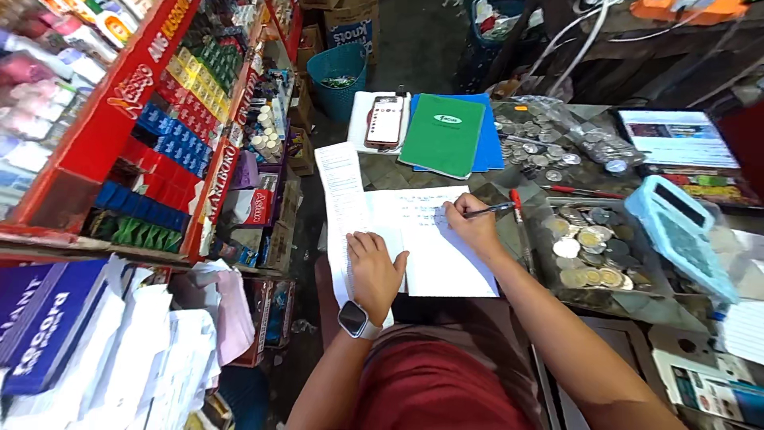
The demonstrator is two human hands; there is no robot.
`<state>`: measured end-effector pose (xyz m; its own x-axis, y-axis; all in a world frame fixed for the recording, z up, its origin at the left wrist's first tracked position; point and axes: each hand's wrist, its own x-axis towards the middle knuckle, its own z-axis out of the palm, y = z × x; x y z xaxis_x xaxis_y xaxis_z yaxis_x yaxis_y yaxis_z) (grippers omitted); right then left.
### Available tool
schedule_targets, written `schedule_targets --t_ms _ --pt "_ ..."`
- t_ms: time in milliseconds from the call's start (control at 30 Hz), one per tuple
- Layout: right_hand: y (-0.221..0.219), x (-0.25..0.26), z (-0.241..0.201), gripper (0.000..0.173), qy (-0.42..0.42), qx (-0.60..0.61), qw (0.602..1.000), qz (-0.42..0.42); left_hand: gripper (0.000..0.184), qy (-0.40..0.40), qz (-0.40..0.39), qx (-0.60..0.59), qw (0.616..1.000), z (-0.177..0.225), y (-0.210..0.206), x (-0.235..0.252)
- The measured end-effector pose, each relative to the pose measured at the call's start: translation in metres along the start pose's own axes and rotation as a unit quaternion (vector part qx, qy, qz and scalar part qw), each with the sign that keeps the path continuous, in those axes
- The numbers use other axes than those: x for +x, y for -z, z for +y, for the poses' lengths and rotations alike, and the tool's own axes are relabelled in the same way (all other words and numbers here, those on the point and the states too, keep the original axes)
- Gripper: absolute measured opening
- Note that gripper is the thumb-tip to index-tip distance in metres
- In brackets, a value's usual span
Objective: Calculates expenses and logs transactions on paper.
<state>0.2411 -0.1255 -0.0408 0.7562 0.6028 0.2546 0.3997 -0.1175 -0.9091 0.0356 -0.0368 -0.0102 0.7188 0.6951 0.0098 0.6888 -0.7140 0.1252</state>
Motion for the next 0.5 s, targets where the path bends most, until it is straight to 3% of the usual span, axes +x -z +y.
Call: schedule_targets --t_ms 233,500 --pt "0.01 0.004 -0.01 0.023 -0.095 0.093 0.991 0.015 0.081 0.004 0.006 -0.021 1.0 0.004 -0.001 0.002" --pt "0.012 0.006 -0.01 0.025 -0.107 0.131 0.985 0.02 0.082 0.003 0.004 -0.007 1.0 0.006 -0.001 0.001"
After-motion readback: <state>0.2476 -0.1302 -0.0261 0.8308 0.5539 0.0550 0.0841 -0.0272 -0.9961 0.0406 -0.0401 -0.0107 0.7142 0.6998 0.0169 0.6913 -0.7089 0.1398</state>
